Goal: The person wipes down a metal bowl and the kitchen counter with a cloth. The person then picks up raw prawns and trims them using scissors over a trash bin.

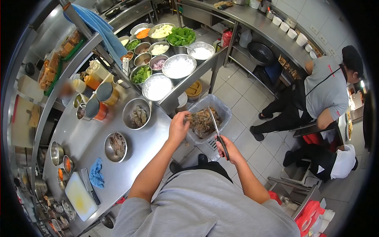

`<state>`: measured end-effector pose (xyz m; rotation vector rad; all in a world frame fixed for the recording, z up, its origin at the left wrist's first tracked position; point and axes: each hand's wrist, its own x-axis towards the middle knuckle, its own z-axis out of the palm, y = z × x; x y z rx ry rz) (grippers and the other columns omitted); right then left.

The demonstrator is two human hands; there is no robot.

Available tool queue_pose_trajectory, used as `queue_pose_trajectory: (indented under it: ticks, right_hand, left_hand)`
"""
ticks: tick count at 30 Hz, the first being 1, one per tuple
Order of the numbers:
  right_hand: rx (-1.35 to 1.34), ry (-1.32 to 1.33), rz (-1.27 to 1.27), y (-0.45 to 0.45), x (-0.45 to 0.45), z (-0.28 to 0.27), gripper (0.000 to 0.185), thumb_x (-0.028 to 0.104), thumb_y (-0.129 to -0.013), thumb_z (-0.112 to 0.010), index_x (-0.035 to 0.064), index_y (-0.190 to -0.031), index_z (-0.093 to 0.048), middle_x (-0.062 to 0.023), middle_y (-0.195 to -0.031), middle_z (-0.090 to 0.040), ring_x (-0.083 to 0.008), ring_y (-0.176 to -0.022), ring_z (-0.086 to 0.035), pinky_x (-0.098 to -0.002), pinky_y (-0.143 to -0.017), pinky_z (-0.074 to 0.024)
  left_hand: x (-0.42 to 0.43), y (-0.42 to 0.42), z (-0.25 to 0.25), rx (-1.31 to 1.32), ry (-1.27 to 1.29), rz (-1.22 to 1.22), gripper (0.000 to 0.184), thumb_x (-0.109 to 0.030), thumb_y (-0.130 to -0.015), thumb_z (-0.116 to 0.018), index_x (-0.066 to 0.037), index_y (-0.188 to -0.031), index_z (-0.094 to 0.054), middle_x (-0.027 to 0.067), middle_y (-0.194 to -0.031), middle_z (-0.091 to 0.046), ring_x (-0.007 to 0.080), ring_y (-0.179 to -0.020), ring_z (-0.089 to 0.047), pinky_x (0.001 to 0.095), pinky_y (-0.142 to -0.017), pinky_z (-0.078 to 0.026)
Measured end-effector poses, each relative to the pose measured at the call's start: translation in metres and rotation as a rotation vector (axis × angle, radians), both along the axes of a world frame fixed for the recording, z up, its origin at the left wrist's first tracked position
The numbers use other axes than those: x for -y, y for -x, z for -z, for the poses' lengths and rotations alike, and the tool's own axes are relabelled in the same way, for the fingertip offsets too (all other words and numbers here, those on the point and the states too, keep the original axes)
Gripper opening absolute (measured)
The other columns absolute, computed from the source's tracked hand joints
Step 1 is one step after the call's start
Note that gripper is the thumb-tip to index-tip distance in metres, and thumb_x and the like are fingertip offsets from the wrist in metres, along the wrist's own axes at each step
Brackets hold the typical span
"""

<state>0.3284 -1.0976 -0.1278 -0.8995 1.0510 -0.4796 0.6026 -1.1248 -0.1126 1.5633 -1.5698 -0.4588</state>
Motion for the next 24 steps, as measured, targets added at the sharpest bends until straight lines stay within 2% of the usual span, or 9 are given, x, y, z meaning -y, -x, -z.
queue_pose_trajectory:
  ticks: [6, 16, 19, 21, 22, 24]
  right_hand:
    - [-0.036, 0.059, -0.051, -0.009, -0.004, -0.002, 0.05, 0.032, -0.095, -0.068, 0.0092, -0.135, -0.049, 0.0043, -0.078, -0.048, -0.0064, -0.063, -0.046, -0.023, -0.054, -0.04]
    - [-0.06, 0.032, 0.023, -0.017, 0.001, -0.002, 0.041, 0.028, -0.094, -0.069, 0.0095, -0.128, -0.056, 0.0034, -0.066, -0.049, -0.007, -0.049, -0.047, -0.0234, -0.043, -0.0382]
    - [-0.047, 0.0, 0.037, -0.011, 0.002, -0.005, 0.04, 0.028, -0.094, -0.069, 0.0104, -0.128, -0.056, 0.0032, -0.066, -0.05, -0.0069, -0.049, -0.047, -0.0234, -0.042, -0.0383]
    - [-0.045, -0.027, 0.031, -0.006, 0.002, -0.004, 0.041, 0.028, -0.094, -0.068, 0.011, -0.129, -0.055, 0.0029, -0.068, -0.05, -0.0067, -0.05, -0.048, -0.0233, -0.043, -0.0387]
    - [-0.051, 0.011, 0.022, -0.004, 0.001, 0.0, 0.044, 0.028, -0.094, -0.069, 0.0109, -0.131, -0.054, 0.0019, -0.072, -0.052, -0.0078, -0.056, -0.05, -0.0244, -0.048, -0.0414]
    - [-0.057, 0.047, 0.012, 0.003, -0.002, 0.017, 0.047, 0.028, -0.093, -0.07, 0.0109, -0.133, -0.053, 0.0009, -0.077, -0.053, -0.0088, -0.062, -0.053, -0.0255, -0.052, -0.0442]
  left_hand:
    - [0.0, 0.007, -0.01, -0.004, 0.034, -0.013, 0.035, 0.002, -0.076, -0.068, -0.006, -0.109, -0.061, 0.0119, -0.099, -0.063, 0.034, -0.093, -0.062, 0.042, -0.08, -0.049]
    - [-0.004, 0.006, -0.01, 0.048, 0.002, 0.036, 0.036, 0.002, -0.075, -0.07, -0.006, -0.109, -0.06, 0.0128, -0.098, -0.062, 0.0352, -0.093, -0.061, 0.0437, -0.08, -0.049]
    - [-0.005, 0.003, -0.008, -0.019, -0.022, -0.003, 0.036, 0.0, -0.076, -0.069, -0.006, -0.111, -0.06, 0.0138, -0.103, -0.063, 0.0352, -0.095, -0.062, 0.0414, -0.081, -0.05]
    - [-0.002, 0.0, -0.003, -0.116, -0.02, -0.048, 0.034, -0.002, -0.081, -0.069, -0.004, -0.113, -0.059, 0.0132, -0.106, -0.065, 0.0297, -0.098, -0.064, 0.038, -0.083, -0.051]
    - [0.0, 0.0, -0.001, -0.116, -0.019, -0.049, 0.034, -0.002, -0.081, -0.069, -0.004, -0.113, -0.059, 0.0132, -0.106, -0.065, 0.0297, -0.098, -0.064, 0.038, -0.083, -0.051]
    - [0.007, -0.001, 0.005, -0.456, -0.125, -0.183, 0.033, -0.007, -0.088, -0.069, -0.003, -0.118, -0.057, 0.0095, -0.11, -0.065, 0.0244, -0.097, -0.064, 0.0331, -0.089, -0.05]
